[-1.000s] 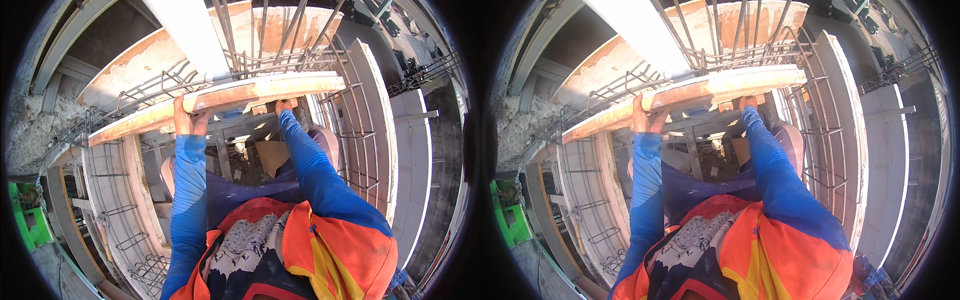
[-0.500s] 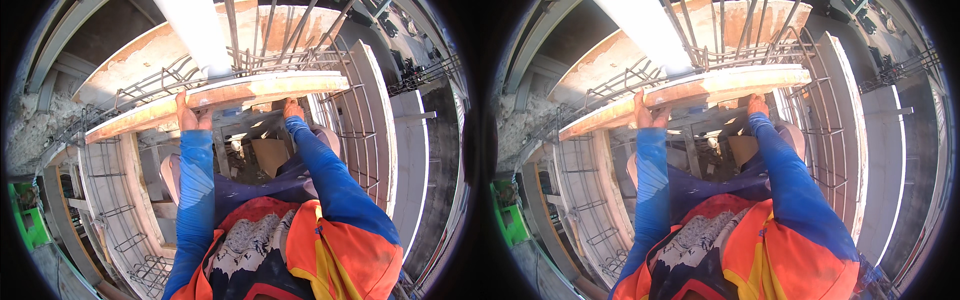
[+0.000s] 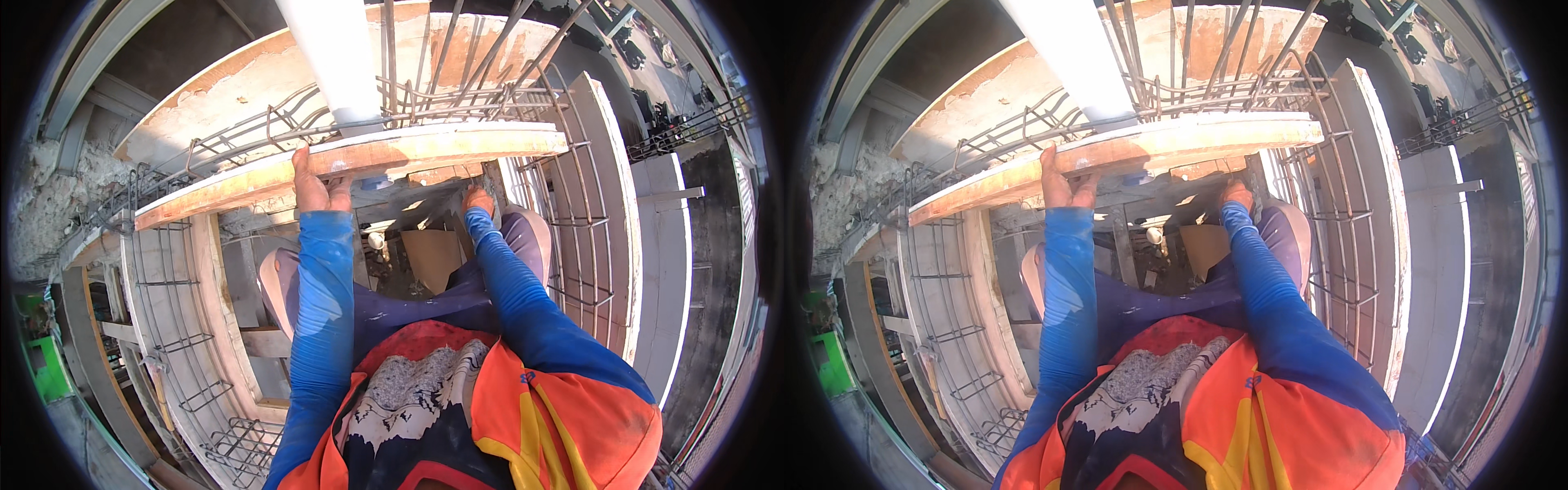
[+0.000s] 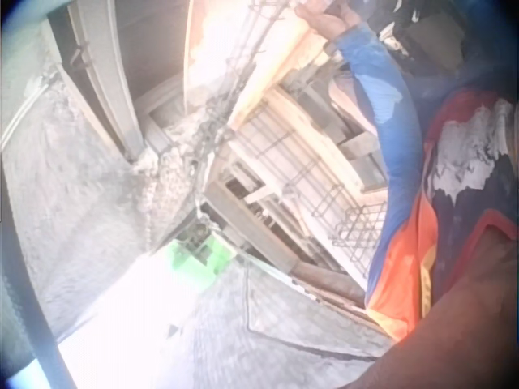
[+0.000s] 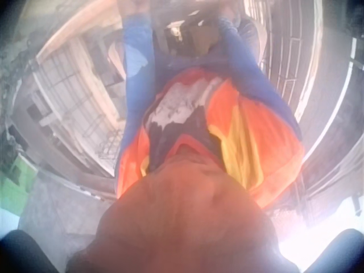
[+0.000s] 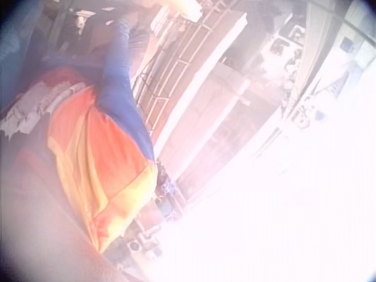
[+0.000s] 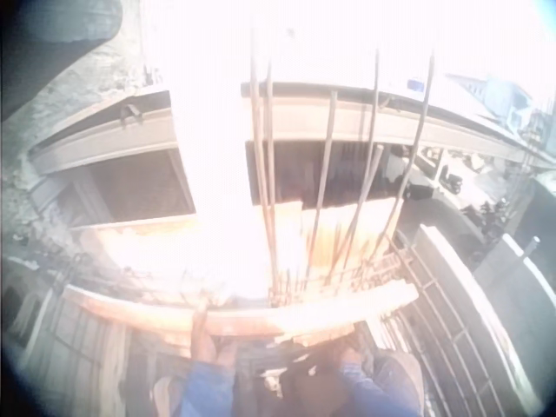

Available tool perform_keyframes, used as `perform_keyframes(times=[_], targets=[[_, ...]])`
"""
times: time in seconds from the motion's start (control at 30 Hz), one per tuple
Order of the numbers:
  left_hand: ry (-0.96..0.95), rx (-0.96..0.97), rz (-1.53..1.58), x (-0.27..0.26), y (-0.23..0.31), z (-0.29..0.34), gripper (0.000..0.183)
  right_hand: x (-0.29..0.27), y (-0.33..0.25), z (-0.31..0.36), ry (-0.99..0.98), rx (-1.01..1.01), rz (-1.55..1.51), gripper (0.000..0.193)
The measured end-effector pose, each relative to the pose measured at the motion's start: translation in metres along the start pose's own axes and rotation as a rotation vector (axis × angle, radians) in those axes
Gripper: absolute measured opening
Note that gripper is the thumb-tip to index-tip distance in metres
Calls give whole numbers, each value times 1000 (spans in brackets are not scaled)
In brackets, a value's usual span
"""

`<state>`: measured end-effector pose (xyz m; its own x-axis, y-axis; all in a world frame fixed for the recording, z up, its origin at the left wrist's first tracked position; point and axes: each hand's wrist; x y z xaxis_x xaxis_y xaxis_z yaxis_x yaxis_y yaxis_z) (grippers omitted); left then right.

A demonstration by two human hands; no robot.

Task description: The person carries a long corrugated metal sheet across a construction site and places it onto a wooden roof structure. They then walk along wooden planks and scaffolding, adjusting a wooden beam near rebar and a white pipe.

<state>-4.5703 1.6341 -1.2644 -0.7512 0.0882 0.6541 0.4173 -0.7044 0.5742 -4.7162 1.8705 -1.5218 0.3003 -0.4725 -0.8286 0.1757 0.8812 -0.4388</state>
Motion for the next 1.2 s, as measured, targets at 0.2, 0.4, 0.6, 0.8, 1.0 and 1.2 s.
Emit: perform_keyframes(times=[0.2, 0.4, 0.6, 0.8, 1.0, 1.2], targets=[[-44, -14, 7, -6, -3, -8, 54, -20, -22, -17, 102, -361, -366, 39], [-48, -42, 34, 8, -9, -3, 55, 45, 56, -95, -110, 33, 213, 41], [-20, 5, 30, 7, -5, -7, 52, 69, 1, -59, -362, -224, -445, 24], [-40, -11, 13, 8, -9, -11, 50, 34, 11, -45, 259, -21, -1121, 28], [-27, 5, -29, 10, -3, -14, 57, 33, 19, -41, -172, 139, -157, 38], [-17, 42, -59, 5, 6, -12, 77, 0, -8, -6, -706, 73, -166, 45]])
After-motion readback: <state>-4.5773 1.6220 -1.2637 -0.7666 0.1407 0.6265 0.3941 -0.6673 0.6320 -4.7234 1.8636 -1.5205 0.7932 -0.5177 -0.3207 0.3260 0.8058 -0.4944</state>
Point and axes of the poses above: each hand's wrist, its own z-axis away from the middle knuckle, its own x-axis out of the palm, y = z × x, and after that the axes turned 1 degree about -z, right-handed
